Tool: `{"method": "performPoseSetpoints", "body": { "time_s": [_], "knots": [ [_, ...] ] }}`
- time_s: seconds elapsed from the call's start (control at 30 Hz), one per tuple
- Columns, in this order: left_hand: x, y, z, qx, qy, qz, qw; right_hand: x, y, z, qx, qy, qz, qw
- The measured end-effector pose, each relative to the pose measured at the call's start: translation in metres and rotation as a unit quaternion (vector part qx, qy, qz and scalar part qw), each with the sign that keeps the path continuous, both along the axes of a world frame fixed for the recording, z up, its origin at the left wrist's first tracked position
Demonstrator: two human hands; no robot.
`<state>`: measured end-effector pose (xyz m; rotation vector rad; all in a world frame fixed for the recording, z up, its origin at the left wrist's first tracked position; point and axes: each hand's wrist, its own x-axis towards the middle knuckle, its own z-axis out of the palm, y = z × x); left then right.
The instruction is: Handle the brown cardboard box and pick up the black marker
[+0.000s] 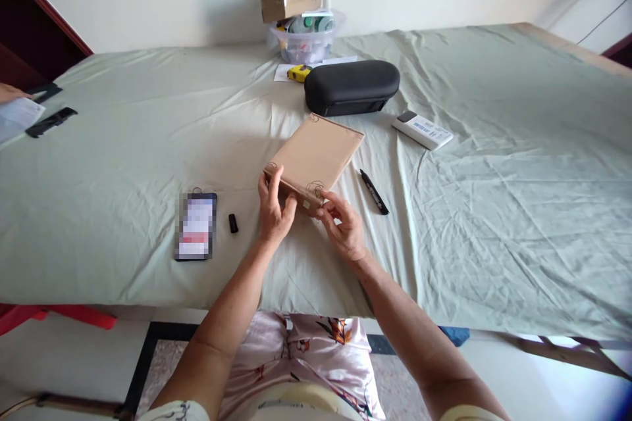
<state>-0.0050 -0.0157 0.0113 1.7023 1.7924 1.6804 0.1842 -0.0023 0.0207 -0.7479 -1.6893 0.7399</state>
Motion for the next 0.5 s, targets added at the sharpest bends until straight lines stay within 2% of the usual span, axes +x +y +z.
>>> {"method": "performPoseSetpoints", "body": {
  "time_s": [0.2,0.4,0.5],
  "knots": [
    [0.017,-0.010,0.001,0.053,0.107,0.027,0.992,-0.004,0.002,0.000,-0.019,0.009,-0.017,1.000],
    [0.024,-0.011,0.005,0.112,0.155,-0.017,0.981,-0.001,0.001,0.003,-0.028,0.001,0.055,0.998],
    [0.027,-0.010,0.006,0.129,0.154,-0.001,0.980,-0.002,0.001,0.003,-0.029,-0.013,0.077,0.997]
  ]
}}
